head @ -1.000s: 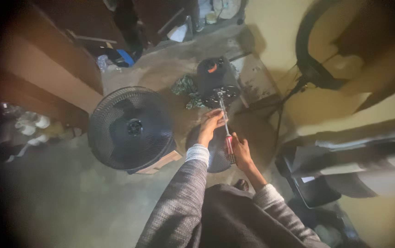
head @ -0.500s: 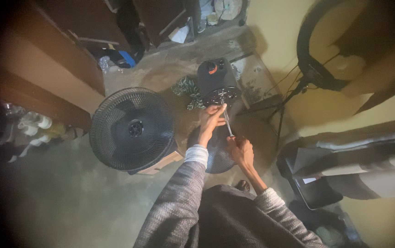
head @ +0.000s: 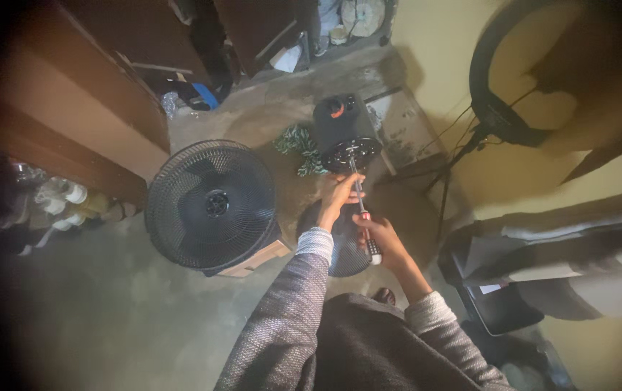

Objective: The person uses a screwdriver to loosen and tighten screws on the central hub of a standing fan. They remove the front fan cage, then reattach it and continue adjusting the central screws.

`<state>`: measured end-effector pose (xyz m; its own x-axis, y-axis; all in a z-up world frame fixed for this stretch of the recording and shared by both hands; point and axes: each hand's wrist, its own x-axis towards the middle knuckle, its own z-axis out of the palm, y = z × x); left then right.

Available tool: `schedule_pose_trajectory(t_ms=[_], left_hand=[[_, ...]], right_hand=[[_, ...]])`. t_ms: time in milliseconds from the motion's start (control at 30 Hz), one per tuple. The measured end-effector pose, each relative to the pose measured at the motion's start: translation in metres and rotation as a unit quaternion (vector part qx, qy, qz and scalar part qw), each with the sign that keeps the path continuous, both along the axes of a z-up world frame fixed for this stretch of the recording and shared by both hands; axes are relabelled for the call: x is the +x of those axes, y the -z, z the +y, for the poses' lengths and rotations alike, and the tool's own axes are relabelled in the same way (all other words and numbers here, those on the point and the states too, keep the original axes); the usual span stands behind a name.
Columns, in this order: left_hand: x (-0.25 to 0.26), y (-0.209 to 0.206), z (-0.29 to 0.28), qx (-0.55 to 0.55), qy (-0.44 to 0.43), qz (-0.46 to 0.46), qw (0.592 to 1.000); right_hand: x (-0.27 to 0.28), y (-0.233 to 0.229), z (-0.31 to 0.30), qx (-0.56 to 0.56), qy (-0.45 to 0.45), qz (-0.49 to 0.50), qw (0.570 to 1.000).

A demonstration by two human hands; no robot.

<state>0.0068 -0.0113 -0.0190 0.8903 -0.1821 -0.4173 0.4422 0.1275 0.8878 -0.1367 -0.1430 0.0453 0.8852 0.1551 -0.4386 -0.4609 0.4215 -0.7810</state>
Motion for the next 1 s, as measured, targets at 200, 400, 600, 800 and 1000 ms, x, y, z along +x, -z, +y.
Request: schedule_pose_trajectory(t_ms=[200,400,600,800,1000], left_hand=[[-0.016,0.015,0.005,-0.045,0.013,-0.046,0.998],[-0.019,0.011,0.011,-0.029,0.025,-0.035,0.999],[-0.018,0.008,0.019,-0.035,0.009,-0.026,0.999],[-0.018,0.022,0.015,-0.039,0.002,-0.028,0.999],[-0.022,0.03,0.008,-0.065,0.014,0.003,0.998]], right_hand=[[-0.013,0.029,0.013,-0.594,0.04,-0.067,0.801],[-0.012,0.016,0.005,0.003,0.004,0.051,0.999],[-0.004,-0.001,0.004,0.137,-0.027,0.092,0.986],[-0.016,0.011,0.025,-0.152,0.07,-0.062,0.984],[-0.021,0.024,0.031,-0.28,0.089,-0.044,0.955]])
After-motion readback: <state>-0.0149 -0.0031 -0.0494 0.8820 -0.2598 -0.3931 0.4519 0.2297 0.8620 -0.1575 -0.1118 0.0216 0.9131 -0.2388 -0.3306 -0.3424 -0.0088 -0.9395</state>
